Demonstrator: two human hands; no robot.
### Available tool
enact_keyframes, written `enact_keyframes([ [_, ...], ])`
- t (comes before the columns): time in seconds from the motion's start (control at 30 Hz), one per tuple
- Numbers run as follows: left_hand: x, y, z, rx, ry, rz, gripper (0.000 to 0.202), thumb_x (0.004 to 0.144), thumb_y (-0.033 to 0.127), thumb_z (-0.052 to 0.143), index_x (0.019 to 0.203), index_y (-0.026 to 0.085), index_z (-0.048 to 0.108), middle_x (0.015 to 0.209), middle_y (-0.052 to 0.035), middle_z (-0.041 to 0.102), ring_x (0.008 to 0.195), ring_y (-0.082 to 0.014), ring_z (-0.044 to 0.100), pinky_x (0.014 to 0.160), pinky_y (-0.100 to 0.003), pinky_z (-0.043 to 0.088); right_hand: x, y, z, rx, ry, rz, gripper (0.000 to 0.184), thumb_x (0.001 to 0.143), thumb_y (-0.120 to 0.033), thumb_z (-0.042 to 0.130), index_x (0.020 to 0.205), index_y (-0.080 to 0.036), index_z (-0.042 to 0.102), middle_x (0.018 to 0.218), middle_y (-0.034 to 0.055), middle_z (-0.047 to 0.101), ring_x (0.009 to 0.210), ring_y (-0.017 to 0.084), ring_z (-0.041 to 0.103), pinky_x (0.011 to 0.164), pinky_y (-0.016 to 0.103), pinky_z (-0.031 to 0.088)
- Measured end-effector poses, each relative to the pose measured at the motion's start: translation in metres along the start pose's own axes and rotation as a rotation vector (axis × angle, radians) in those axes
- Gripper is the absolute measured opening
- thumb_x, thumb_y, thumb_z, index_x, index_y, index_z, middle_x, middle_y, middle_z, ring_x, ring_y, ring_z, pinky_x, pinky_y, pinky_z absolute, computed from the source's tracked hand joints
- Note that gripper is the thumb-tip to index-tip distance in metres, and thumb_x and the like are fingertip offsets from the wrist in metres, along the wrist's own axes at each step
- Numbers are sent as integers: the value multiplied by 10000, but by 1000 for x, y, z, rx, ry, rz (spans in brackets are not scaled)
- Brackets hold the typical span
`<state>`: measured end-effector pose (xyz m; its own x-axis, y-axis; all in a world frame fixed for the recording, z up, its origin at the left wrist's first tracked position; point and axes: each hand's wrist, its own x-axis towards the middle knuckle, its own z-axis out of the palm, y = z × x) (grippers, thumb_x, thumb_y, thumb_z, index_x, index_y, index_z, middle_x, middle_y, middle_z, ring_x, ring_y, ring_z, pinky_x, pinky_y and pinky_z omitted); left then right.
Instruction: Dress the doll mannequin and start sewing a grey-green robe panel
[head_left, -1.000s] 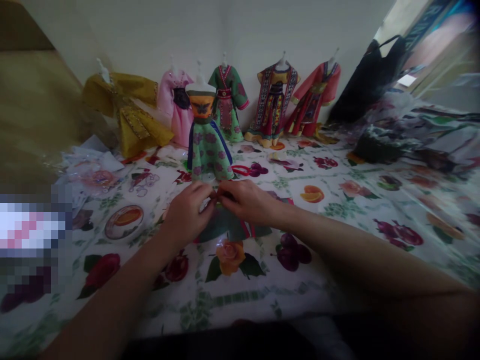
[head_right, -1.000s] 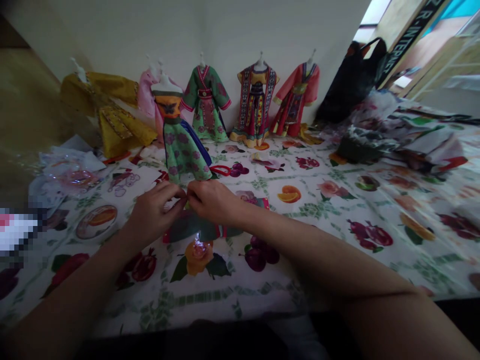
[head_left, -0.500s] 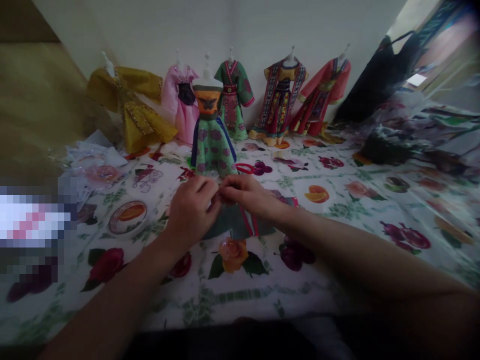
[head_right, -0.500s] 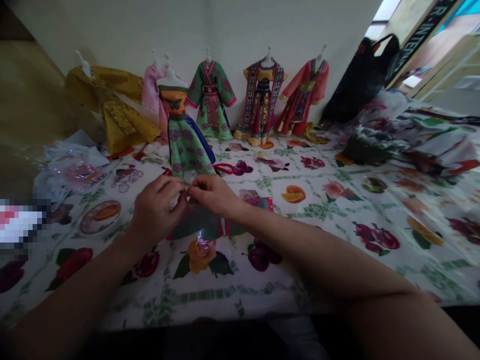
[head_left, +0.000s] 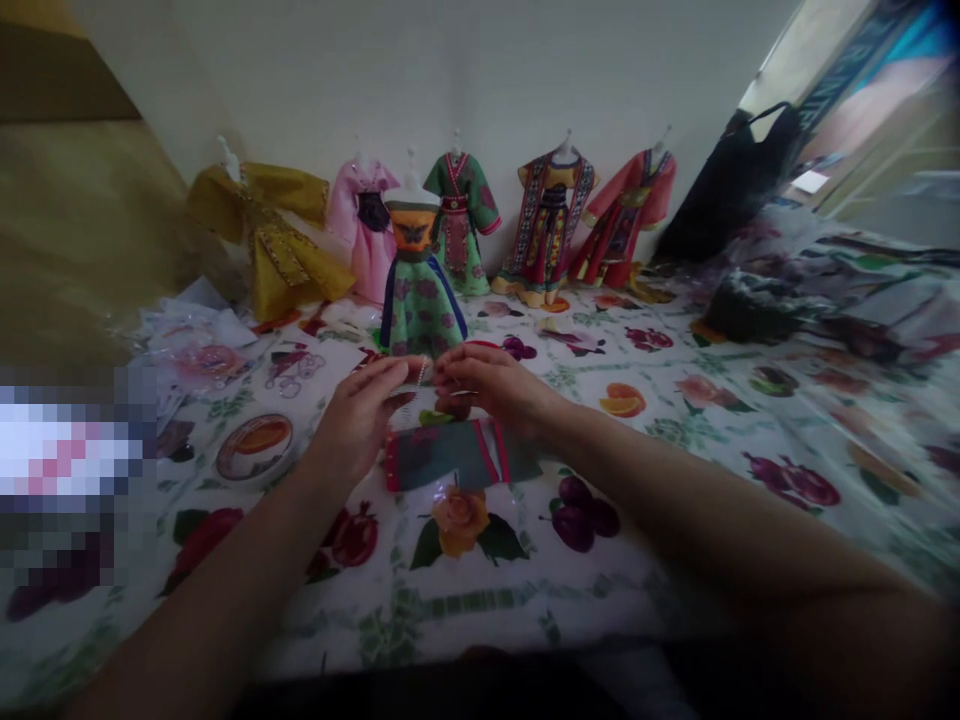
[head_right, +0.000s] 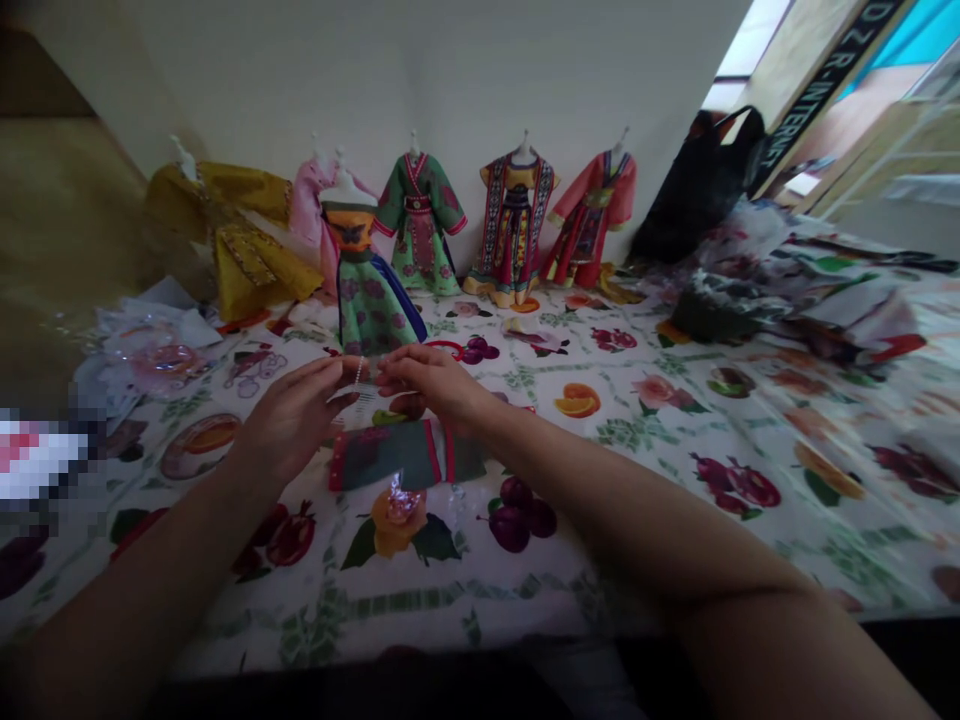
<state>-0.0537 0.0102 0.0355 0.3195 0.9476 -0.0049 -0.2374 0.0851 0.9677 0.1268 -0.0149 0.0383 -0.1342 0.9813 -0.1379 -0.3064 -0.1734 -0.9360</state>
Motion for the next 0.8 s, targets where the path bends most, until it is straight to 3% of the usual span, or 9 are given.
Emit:
enact_keyframes([
  [0.1,-1,1,1,-57,-54,-27,136,805,305,707,900,250,787,1070,-16,730,1046,-180,616,898,-296,473,-2,2,2,61,-36,-19,223,733,-245,779,899,-220,633,923,27,697,868,160,646,743,293,529],
  [0.23,-2,-3,2,-17,-134,-1,209,831,306,689,1021,273,770,1217,-22,707,1156,-213,609,956,-339,482,-3,6,3,127,-66,-16,279,726,-242,802,936,-227,619,886,3,685,863,138,641,770,274,515],
  [0.47,0,-14,-2,322,-188,138,356,882,283,602,1230,273,672,1371,-65,634,1246,-256,597,960,-414,537,1,6,0,149,-38,-15,319,715,-239,807,921,-223,564,775,-20,651,691,122,619,691,280,530],
  [0.67,3,-16,-8,624,-178,268,364,896,333,583,1228,203,655,1296,-99,674,1209,-258,618,1015,-446,492,-3,-6,-2,62,-13,10,290,719,-161,762,916,-212,555,767,-9,659,674,118,606,647,263,529],
  [0.8,-2,-11,-5,799,-159,348,366,893,348,586,1221,194,637,1202,-106,714,1052,-250,691,883,-404,545,-3,-15,-4,2,-30,36,296,705,-134,760,918,-201,565,765,-8,668,649,104,599,618,235,511],
])
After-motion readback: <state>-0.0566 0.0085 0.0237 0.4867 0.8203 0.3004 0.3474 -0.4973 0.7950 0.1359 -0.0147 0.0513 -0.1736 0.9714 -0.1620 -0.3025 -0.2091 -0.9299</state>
